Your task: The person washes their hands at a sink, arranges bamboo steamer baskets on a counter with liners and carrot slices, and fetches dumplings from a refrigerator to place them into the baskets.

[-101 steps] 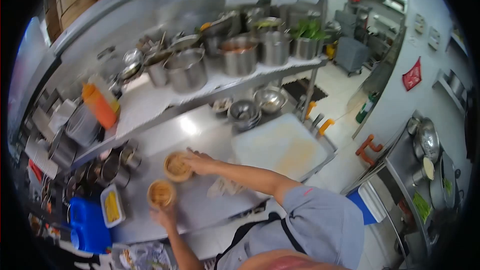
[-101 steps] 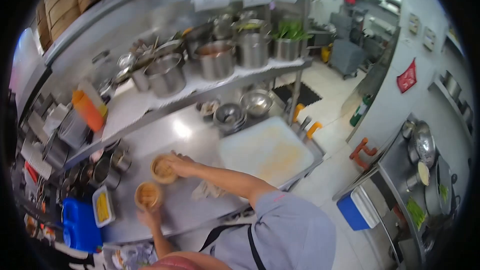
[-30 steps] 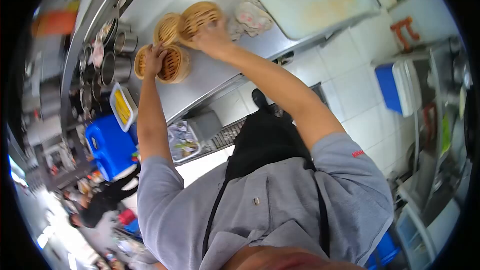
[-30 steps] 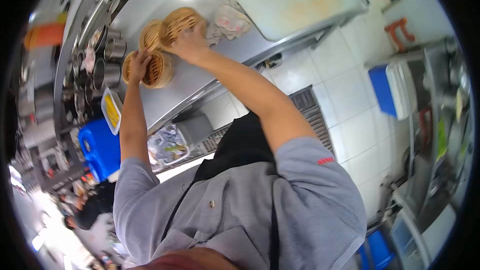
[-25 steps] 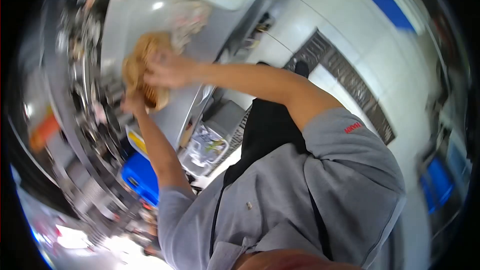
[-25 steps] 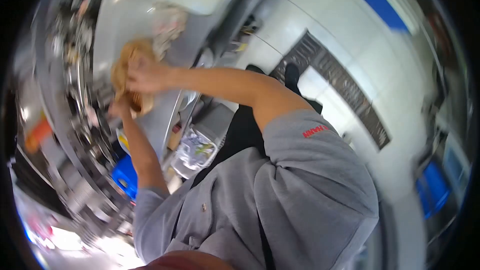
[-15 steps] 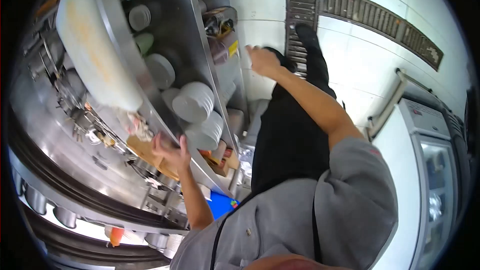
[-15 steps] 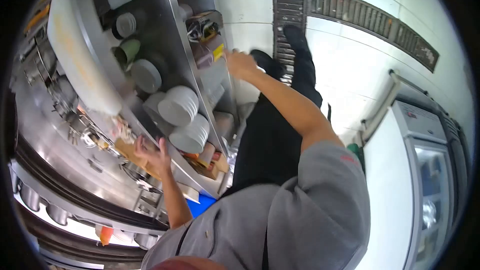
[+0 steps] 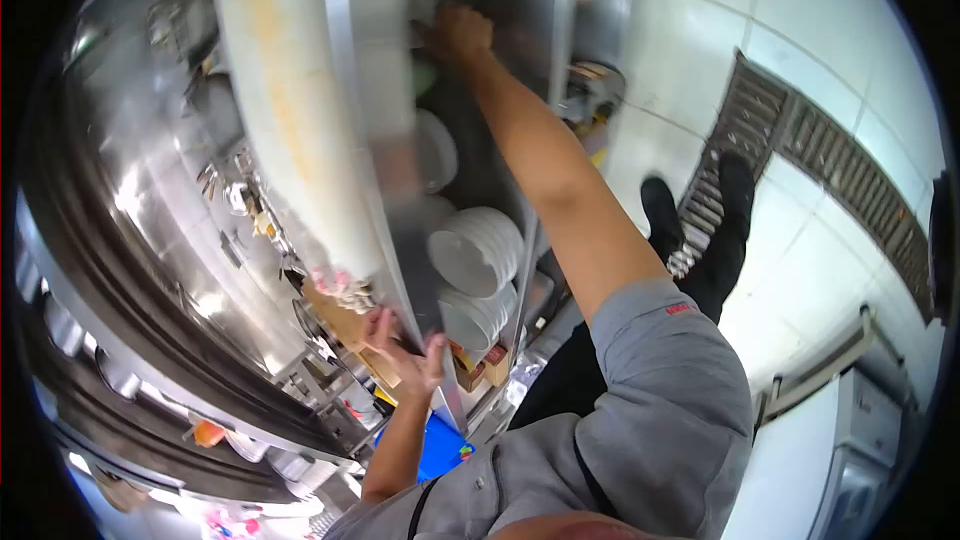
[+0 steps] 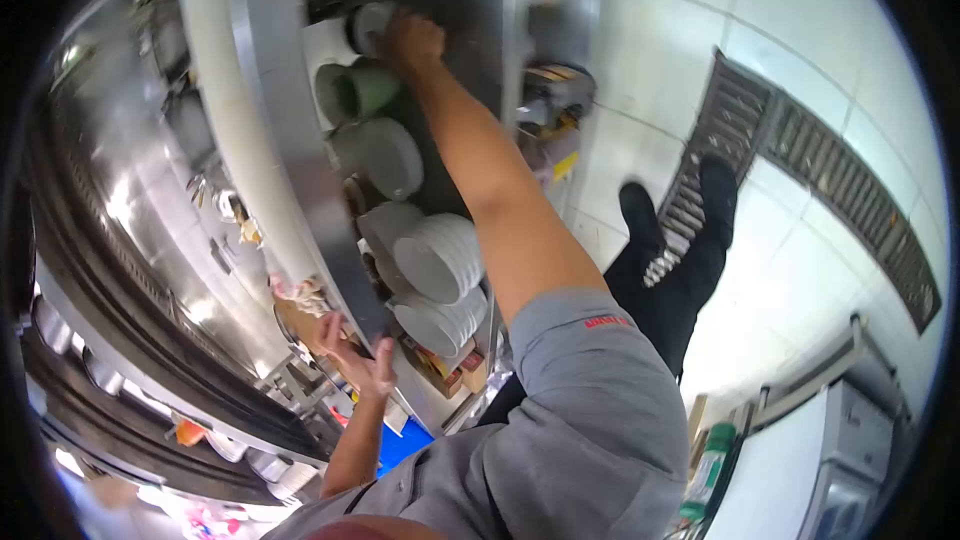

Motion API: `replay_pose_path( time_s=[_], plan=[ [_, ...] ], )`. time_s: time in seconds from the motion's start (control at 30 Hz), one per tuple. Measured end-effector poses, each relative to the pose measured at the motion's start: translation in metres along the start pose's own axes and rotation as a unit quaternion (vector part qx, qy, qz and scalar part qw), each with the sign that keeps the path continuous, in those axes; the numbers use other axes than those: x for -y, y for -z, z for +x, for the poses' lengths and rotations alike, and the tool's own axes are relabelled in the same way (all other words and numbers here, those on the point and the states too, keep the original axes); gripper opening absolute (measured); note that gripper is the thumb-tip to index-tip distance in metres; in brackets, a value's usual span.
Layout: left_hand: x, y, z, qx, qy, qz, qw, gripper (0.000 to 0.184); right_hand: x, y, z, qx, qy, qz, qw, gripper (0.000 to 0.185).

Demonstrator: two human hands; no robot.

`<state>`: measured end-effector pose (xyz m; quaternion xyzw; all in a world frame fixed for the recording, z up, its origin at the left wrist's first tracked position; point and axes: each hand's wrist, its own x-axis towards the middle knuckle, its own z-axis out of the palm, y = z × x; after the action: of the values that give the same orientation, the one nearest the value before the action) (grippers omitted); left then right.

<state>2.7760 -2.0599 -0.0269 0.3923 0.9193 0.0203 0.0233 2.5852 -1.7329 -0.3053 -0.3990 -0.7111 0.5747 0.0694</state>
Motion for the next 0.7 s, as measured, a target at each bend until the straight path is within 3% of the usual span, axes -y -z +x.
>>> replay_pose_path(
  time_s=[0.07,0.3,0.33,0.57,0.63,0.7],
  plan=[
    [0.006,-0.004,-0.002,-0.031,-0.005,-0.032,0.999,0.082,0.016,-0.028,0.031,0.027,-0.031,-0.036,0.998,0.035],
    [0.005,0.001,0.007,-0.065,0.003,-0.046,0.997,0.075,-0.046,0.004,-0.088,-0.001,0.096,-0.114,0.989,0.034],
    [0.006,0.001,0.009,-0.094,0.041,-0.051,0.993,0.075,-0.053,0.011,-0.087,0.009,0.098,-0.135,0.986,0.034],
    [0.006,0.011,0.003,-0.089,0.027,-0.075,0.993,0.068,-0.079,0.047,-0.1,0.177,0.046,-0.33,0.926,0.036],
    [0.008,0.009,0.0,-0.115,0.017,-0.085,0.99,0.066,-0.106,0.084,-0.178,0.27,0.13,-0.382,0.874,0.036],
    [0.008,0.015,-0.003,-0.135,0.012,-0.083,0.987,0.064,-0.123,0.152,-0.278,0.307,0.346,-0.304,0.833,0.036]
  ],
)
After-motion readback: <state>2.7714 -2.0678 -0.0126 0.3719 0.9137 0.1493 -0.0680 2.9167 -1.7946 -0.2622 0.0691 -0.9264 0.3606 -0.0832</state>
